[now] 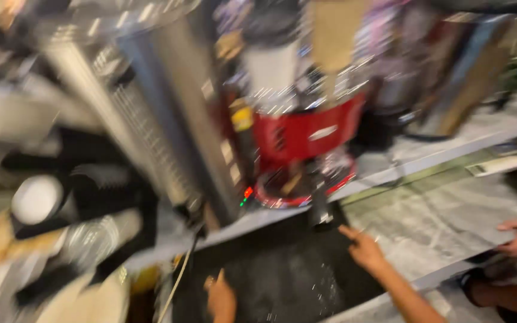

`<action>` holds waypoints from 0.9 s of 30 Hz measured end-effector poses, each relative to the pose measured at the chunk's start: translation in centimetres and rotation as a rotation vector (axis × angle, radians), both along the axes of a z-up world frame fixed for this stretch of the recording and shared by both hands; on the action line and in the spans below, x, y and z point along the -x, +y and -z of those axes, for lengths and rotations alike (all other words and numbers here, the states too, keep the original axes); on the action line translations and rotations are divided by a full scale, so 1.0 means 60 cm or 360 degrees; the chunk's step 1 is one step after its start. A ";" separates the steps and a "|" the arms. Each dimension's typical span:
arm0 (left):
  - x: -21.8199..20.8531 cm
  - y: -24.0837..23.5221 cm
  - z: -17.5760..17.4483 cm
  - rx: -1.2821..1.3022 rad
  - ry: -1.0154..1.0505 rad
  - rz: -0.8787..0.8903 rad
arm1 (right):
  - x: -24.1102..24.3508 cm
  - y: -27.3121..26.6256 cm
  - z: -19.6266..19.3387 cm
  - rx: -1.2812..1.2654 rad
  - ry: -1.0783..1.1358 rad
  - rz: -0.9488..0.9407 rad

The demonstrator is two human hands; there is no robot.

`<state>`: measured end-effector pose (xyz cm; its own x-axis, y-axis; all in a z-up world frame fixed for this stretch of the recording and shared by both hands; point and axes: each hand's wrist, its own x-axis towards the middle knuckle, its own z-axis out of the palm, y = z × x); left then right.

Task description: The person cleans a black rubber mat and a microfiber cloth at a sink in a restaurant kitchen and then organizes items.

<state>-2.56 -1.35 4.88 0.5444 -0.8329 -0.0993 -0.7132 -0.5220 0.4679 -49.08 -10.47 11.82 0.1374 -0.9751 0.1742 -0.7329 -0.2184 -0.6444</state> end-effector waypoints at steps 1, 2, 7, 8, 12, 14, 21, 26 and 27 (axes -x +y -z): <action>-0.009 0.015 0.005 -0.0184 0.0039 -0.0094 | -0.005 0.000 0.018 -0.0081 -0.0087 -0.0022; -0.012 -0.009 0.048 -0.0154 0.0028 -0.0051 | 0.002 -0.007 0.012 -0.0050 -0.0098 0.0021; -0.022 -0.007 0.122 -0.0069 -0.0229 -0.0169 | -0.012 0.006 -0.002 -0.0281 0.0214 0.0183; -0.016 0.003 0.112 -0.0079 -0.0229 -0.0173 | -0.012 0.012 -0.001 -0.0291 0.0215 0.0178; 0.000 0.020 0.093 -0.0089 -0.0299 -0.0180 | 0.001 0.018 0.031 -0.0377 0.0392 0.0255; -0.002 0.015 0.101 -0.0074 -0.0339 -0.0188 | 0.005 0.017 0.041 -0.0301 0.0411 0.0214; -0.008 0.028 0.082 -0.0131 -0.0342 -0.0095 | 0.010 0.012 0.071 -0.0431 0.0532 0.0177; 0.007 0.039 0.069 -0.0026 -0.0406 -0.0174 | 0.046 -0.018 0.164 -0.0266 0.0412 0.0123; 0.010 0.041 0.072 -0.0005 -0.0374 -0.0216 | 0.047 -0.016 0.167 -0.0305 0.0412 0.0129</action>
